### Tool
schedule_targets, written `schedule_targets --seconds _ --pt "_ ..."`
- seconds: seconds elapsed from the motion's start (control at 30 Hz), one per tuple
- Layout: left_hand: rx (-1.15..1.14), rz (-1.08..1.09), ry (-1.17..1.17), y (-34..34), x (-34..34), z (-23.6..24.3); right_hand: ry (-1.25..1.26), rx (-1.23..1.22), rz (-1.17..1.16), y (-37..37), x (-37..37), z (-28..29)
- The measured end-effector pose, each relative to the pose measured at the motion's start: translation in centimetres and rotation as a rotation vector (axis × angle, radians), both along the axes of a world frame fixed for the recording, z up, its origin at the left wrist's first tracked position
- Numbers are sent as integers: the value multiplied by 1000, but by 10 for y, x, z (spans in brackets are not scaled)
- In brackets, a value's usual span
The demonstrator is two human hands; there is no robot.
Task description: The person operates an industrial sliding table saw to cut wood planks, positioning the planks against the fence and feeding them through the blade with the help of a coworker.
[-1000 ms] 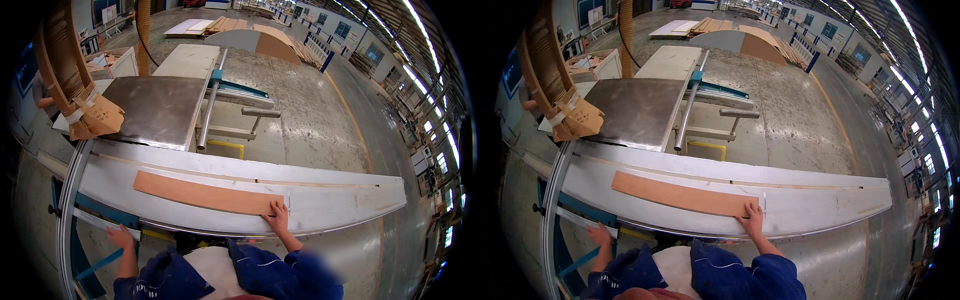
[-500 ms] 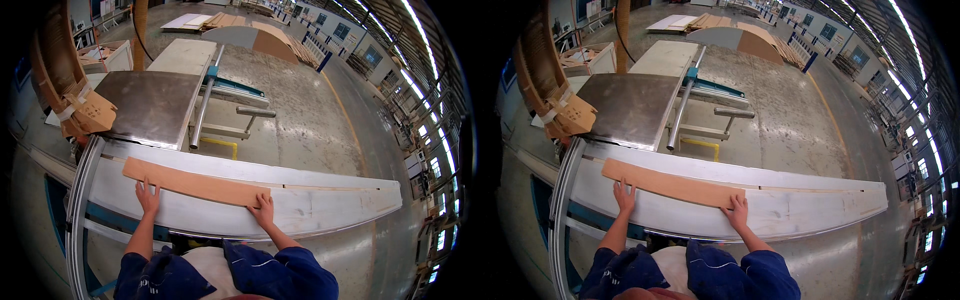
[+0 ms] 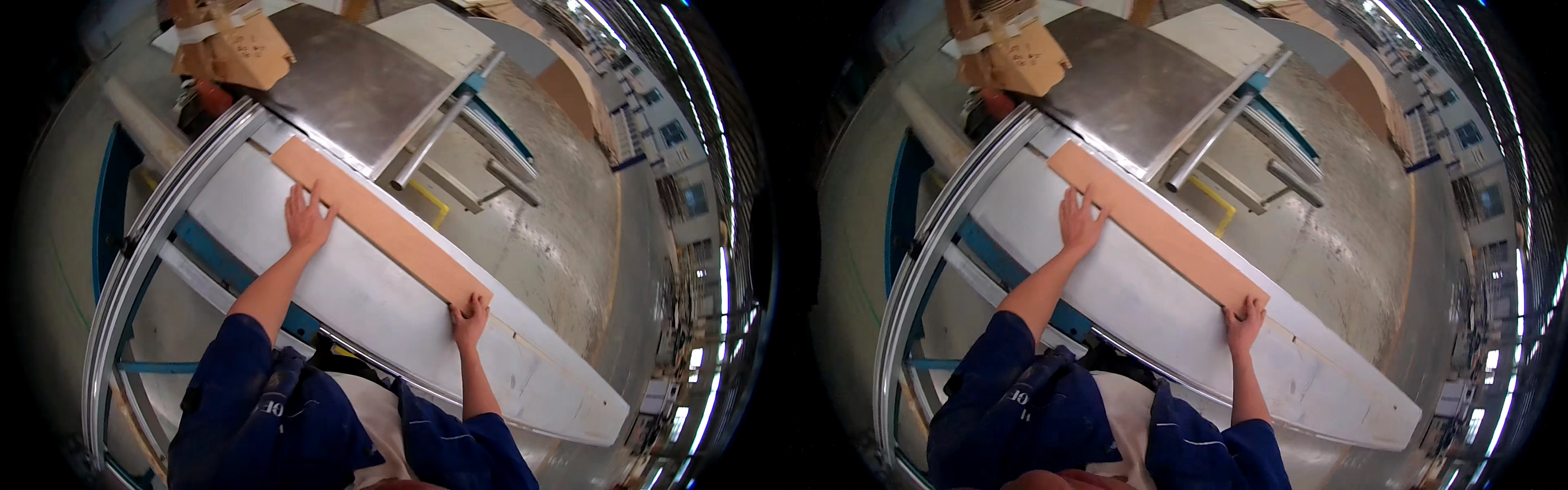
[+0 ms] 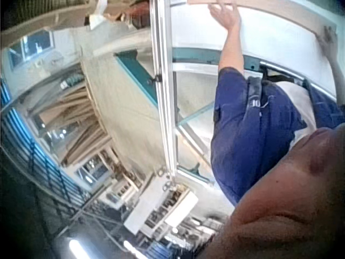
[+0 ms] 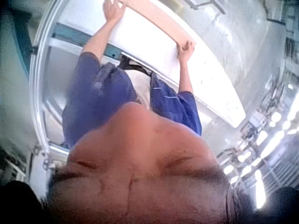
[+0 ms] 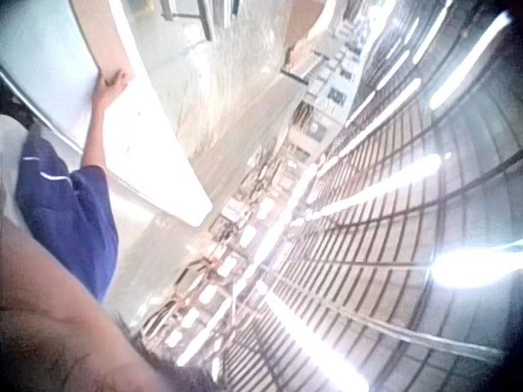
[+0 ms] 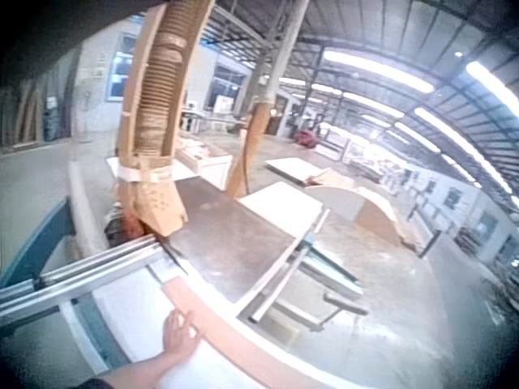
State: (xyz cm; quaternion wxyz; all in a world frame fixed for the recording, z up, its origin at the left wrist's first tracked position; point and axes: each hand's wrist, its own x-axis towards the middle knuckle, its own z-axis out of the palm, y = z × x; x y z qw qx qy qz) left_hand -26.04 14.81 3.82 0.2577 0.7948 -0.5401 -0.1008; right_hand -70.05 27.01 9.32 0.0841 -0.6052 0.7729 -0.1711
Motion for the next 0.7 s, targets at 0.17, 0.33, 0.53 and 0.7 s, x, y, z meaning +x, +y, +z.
schedule_targets --seconds 0.17,0.33,0.53,0.7 --pt "-1 59 -15 -20 14 3 -38 3 26 -39 14 0" --pt "10 115 -13 -51 37 -13 -66 -4 72 -78 41 -15" --pt "42 155 -57 -72 64 -17 -4 -5 57 -91 77 -19" --pt "23 160 -75 -73 60 -8 -59 -5 89 -102 71 -16"
